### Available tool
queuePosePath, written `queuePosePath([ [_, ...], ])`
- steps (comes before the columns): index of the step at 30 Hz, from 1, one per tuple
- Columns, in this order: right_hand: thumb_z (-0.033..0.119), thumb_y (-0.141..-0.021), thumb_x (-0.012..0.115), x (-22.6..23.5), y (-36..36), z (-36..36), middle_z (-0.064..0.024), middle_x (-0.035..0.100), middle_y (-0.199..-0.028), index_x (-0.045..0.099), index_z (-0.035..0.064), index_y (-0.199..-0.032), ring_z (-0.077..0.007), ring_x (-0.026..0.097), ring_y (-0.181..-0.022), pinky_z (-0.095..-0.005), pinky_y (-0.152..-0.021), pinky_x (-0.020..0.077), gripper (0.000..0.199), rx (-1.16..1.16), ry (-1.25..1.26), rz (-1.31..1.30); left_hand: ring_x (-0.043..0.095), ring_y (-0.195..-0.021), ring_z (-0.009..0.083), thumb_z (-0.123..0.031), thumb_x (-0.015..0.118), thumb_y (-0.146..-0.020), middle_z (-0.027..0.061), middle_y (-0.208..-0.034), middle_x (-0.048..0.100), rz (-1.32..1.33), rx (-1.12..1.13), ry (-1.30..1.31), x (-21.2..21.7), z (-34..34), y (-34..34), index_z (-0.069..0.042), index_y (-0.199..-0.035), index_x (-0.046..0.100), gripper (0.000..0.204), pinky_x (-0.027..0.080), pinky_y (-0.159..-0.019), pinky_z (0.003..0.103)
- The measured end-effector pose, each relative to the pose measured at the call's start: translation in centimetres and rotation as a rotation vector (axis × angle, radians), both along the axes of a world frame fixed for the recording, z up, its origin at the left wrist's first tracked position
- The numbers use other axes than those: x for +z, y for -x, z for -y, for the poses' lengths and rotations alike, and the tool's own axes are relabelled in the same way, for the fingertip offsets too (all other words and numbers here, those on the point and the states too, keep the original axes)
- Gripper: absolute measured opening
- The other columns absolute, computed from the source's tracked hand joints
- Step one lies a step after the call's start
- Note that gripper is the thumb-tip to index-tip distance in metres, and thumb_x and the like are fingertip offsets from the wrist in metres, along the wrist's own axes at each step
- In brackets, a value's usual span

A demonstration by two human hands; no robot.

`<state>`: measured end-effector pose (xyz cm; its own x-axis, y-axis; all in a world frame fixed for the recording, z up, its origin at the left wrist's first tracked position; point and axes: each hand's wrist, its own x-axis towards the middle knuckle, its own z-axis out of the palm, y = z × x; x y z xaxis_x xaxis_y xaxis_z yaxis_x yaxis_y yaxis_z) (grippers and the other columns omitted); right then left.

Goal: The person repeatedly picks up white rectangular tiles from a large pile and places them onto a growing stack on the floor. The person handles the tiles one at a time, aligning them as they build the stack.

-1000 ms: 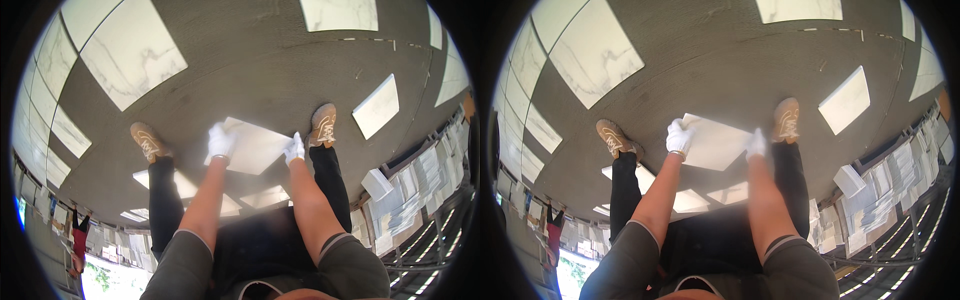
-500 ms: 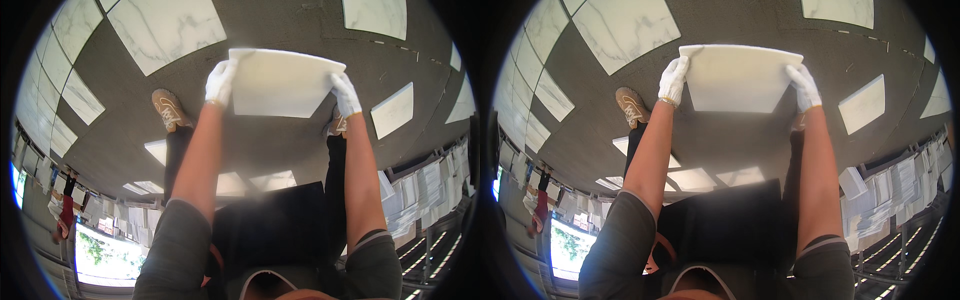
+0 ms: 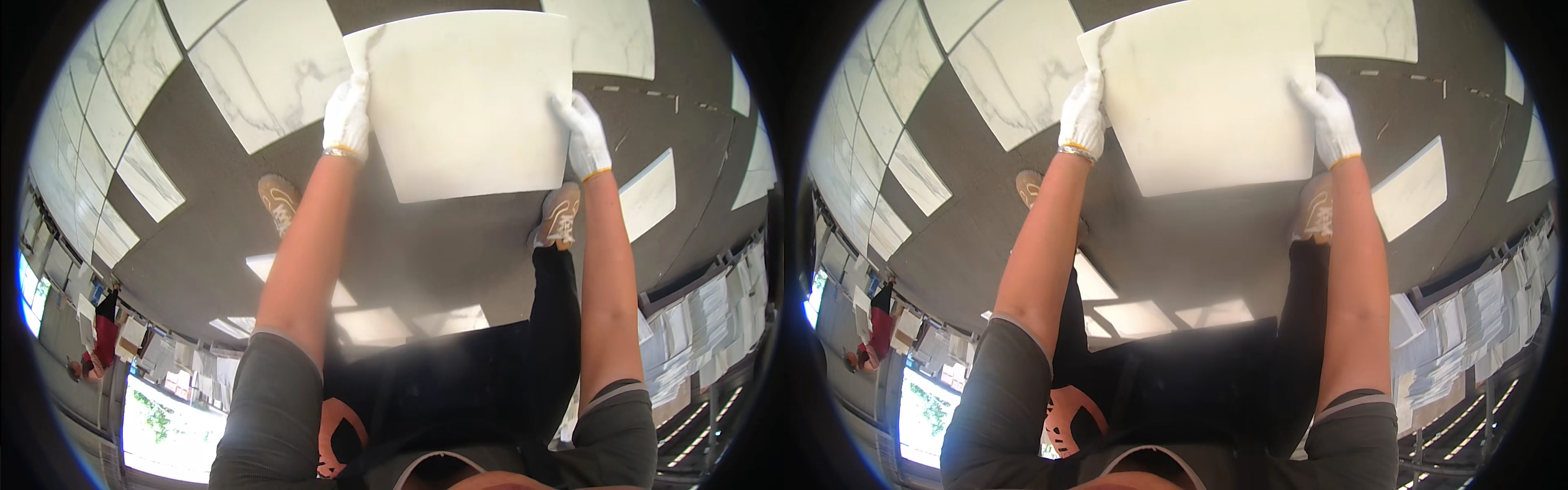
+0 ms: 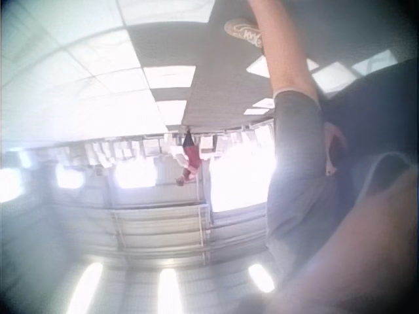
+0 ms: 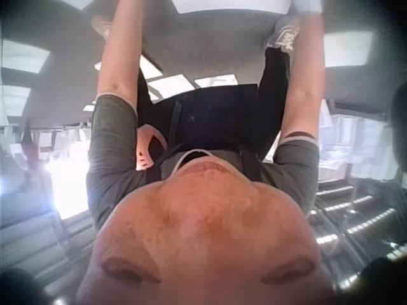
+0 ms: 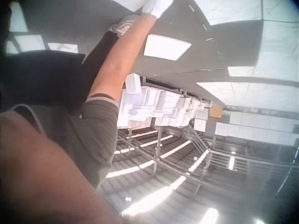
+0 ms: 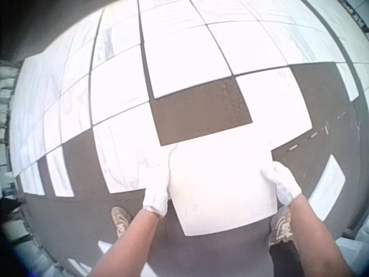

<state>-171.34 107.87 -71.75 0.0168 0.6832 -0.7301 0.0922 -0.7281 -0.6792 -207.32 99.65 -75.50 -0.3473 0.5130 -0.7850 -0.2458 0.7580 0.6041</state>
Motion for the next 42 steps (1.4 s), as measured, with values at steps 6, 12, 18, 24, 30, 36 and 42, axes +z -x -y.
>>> queuePosePath([
  [6, 0.025, -0.090, 0.081, -3.1, 2.9, -4.1, -0.0070, 0.070, -0.104, 0.072, -0.0069, -0.109, -0.0140, 0.058, -0.101, -0.0298, -0.093, 0.0439, 0.039, -0.214, -0.026, 0.139, 0.057, -0.094, 0.0091, -0.030, 0.063, -0.099, 0.0033, -0.102, 0.069, -0.252, -0.246, -0.119, -2.5, -6.1, 0.6, 0.002, -0.112, 0.069, 0.035, 0.048, -0.084, 0.028],
  [12, 0.030, -0.089, 0.082, -7.0, 4.3, -9.9, -0.0052, 0.065, -0.092, 0.073, -0.0059, -0.102, -0.0145, 0.056, -0.086, -0.0301, -0.081, 0.0453, 0.039, -0.081, -0.159, 0.248, 0.062, -0.089, 0.0139, -0.029, 0.061, -0.100, 0.0053, -0.100, 0.071, -0.358, -0.401, -0.126, -7.3, -12.5, 5.1, 0.000, -0.112, 0.070, 0.033, 0.050, -0.081, 0.031],
  [18, 0.038, -0.091, 0.078, -12.9, 5.2, -14.3, -0.0123, 0.071, -0.094, 0.074, -0.0049, -0.108, -0.0224, 0.062, -0.085, -0.0353, -0.079, 0.0494, 0.046, 0.087, -0.314, 0.386, 0.068, -0.093, 0.0182, -0.035, 0.065, -0.096, 0.0082, -0.102, 0.074, -0.206, -0.280, 0.012, -6.8, -14.9, 5.5, -0.002, -0.114, 0.070, 0.037, 0.053, -0.084, 0.033],
  [24, 0.045, -0.089, 0.078, -11.0, 6.1, -15.3, -0.0204, 0.065, -0.135, 0.064, -0.0060, -0.132, -0.0286, 0.059, -0.124, -0.0371, -0.110, 0.0426, 0.068, 0.301, -0.047, 0.530, 0.069, -0.092, 0.0188, -0.035, 0.065, -0.096, 0.0092, -0.101, 0.074, -0.238, -0.327, 0.022, -7.9, -15.5, 6.1, -0.002, -0.115, 0.070, 0.038, 0.054, -0.083, 0.034],
  [30, 0.053, -0.091, 0.072, -10.2, 6.9, -15.8, -0.0202, 0.066, -0.133, 0.065, -0.0046, -0.131, -0.0317, 0.062, -0.121, -0.0380, -0.105, 0.0464, 0.071, 0.414, -0.010, 0.666, 0.069, -0.090, 0.0194, -0.036, 0.066, -0.095, 0.0103, -0.099, 0.074, -0.414, -0.526, 0.054, -7.6, -15.8, 6.0, -0.003, -0.115, 0.070, 0.039, 0.055, -0.082, 0.034],
  [36, 0.060, -0.092, 0.066, -11.1, 6.3, -15.8, -0.0195, 0.054, -0.149, 0.054, -0.0012, -0.144, -0.0322, 0.049, -0.138, -0.0436, -0.116, 0.0370, 0.081, 0.385, 0.068, 0.443, 0.070, -0.089, 0.0201, -0.036, 0.067, -0.095, 0.0113, -0.098, 0.075, -0.771, -0.955, 0.147, -5.2, -16.5, 6.6, -0.003, -0.115, 0.070, 0.039, 0.056, -0.081, 0.035],
  [42, 0.061, -0.098, 0.055, -12.2, 6.0, -15.3, -0.0212, 0.070, -0.117, 0.069, -0.0004, -0.120, -0.0345, 0.065, -0.111, -0.0443, -0.098, 0.0496, 0.066, 0.455, -0.098, 0.569, 0.071, -0.086, 0.0207, -0.036, 0.068, -0.094, 0.0150, -0.095, 0.074, -0.640, -0.710, 0.132, -3.9, -15.2, 12.1, -0.002, -0.118, 0.069, 0.042, 0.058, -0.076, 0.036],
])
